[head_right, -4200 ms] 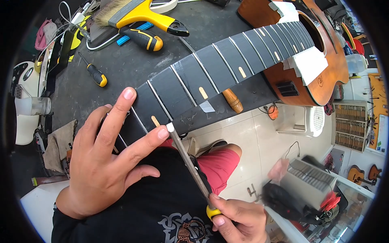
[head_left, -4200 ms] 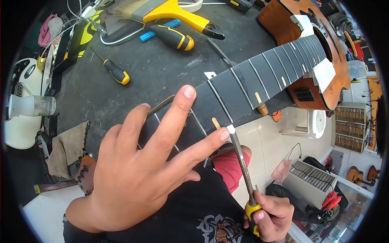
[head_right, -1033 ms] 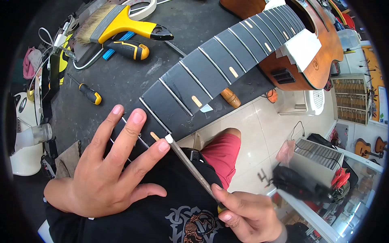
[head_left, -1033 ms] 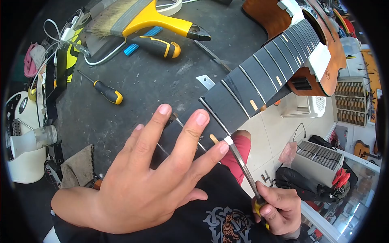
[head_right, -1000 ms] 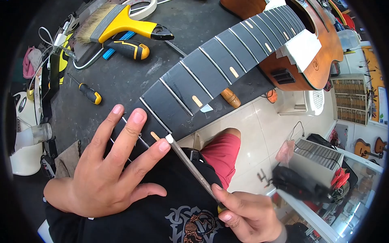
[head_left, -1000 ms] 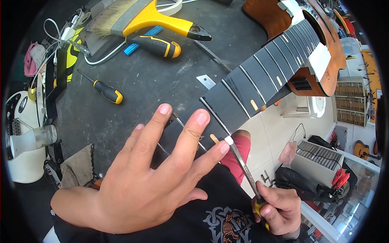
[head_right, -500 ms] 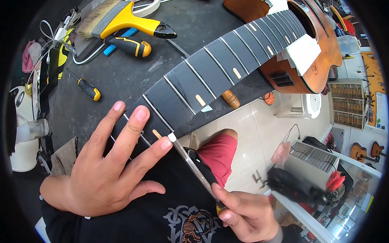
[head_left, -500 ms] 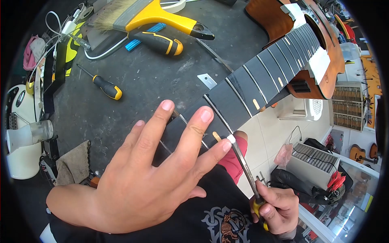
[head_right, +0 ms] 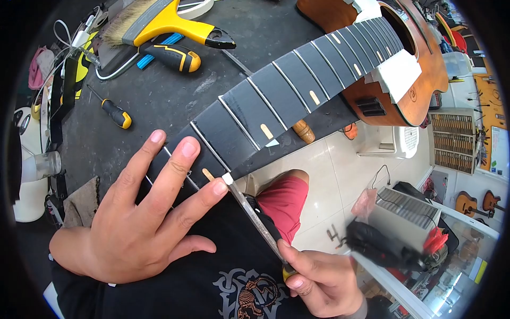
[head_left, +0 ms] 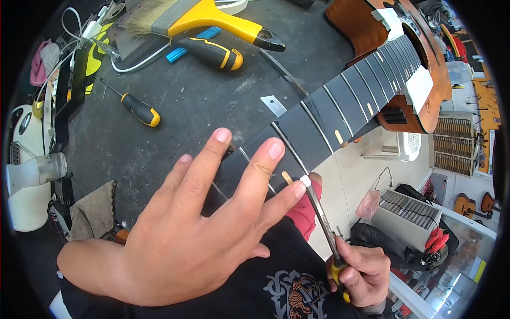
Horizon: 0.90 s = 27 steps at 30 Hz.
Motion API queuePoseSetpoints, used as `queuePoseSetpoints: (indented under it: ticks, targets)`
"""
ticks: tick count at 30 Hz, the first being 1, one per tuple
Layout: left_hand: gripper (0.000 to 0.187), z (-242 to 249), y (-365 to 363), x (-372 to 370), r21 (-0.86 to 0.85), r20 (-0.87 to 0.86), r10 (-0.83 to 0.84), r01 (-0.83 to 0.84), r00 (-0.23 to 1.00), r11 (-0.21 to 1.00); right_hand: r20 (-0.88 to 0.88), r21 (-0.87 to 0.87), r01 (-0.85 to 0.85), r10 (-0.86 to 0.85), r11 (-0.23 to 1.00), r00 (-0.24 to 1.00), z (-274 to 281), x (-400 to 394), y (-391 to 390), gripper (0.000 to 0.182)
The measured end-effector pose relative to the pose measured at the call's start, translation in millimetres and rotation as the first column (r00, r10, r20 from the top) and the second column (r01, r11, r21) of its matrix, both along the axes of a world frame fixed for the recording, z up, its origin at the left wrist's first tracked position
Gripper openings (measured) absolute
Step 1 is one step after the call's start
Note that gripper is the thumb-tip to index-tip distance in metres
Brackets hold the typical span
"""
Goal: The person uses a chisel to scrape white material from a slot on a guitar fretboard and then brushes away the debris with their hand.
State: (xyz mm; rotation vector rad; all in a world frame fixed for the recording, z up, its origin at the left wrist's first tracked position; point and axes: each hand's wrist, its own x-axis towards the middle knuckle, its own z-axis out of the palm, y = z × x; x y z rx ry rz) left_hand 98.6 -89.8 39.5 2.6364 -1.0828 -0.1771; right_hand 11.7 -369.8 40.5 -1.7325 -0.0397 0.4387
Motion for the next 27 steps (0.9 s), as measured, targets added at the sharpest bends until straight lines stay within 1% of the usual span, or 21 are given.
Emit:
queuePoseSetpoints:
  ticks: [18,27]
  targets:
    - [0.079,-0.2,-0.4,-0.6,0.011,0.014,-0.001,0.001,1.000,1.000,0.025,-0.007,-0.004,0.004,1.000,1.000,-3.5,-1.1,-0.4,0.046]
    - [0.081,-0.7,-0.9,0.0,-0.008,-0.017,-0.006,0.006,1.000,1.000,0.027,-0.005,-0.002,0.002,1.000,1.000,-4.5,-1.9,0.4,0.047]
